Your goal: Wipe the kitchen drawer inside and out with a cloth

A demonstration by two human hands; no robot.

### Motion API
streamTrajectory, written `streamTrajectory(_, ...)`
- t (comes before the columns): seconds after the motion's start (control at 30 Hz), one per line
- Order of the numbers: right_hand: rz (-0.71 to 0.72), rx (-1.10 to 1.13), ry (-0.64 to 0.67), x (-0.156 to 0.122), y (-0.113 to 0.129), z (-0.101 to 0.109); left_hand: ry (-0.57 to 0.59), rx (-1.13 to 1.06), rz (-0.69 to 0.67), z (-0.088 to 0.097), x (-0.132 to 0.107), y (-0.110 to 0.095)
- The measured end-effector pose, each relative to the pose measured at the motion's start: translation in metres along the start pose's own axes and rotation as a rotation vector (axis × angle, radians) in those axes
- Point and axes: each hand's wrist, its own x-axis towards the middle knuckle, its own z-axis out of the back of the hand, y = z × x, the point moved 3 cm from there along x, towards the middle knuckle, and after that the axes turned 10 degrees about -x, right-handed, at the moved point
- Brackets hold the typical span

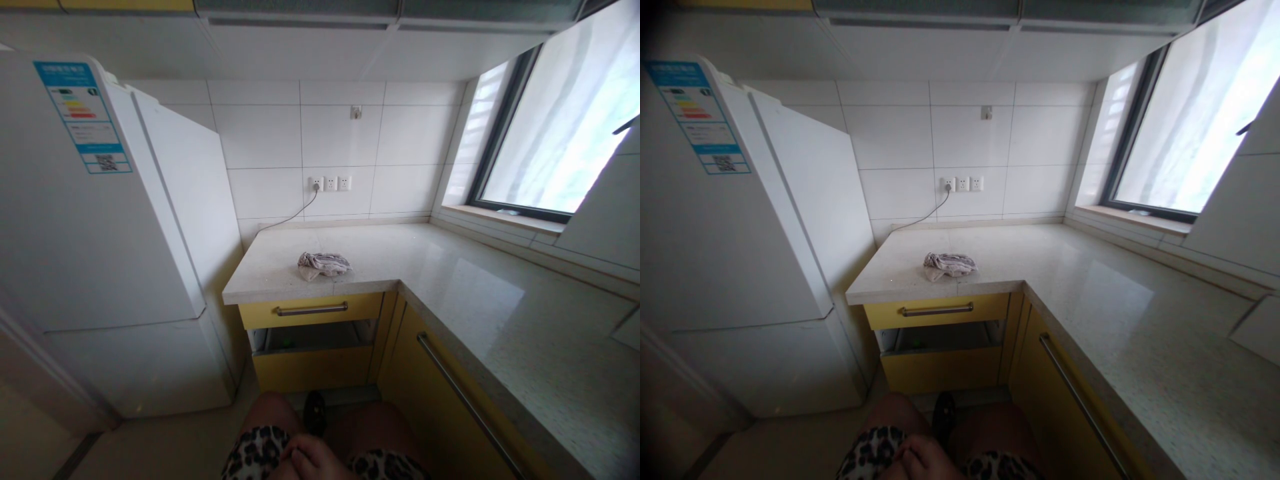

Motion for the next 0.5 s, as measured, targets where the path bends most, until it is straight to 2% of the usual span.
streamTrajectory(0.5,-0.022,0.019,-0.014,-0.0025,0.0054,0.0016,-0.001,0.007,-0.005,-0.0036,0.0054,-0.0017)
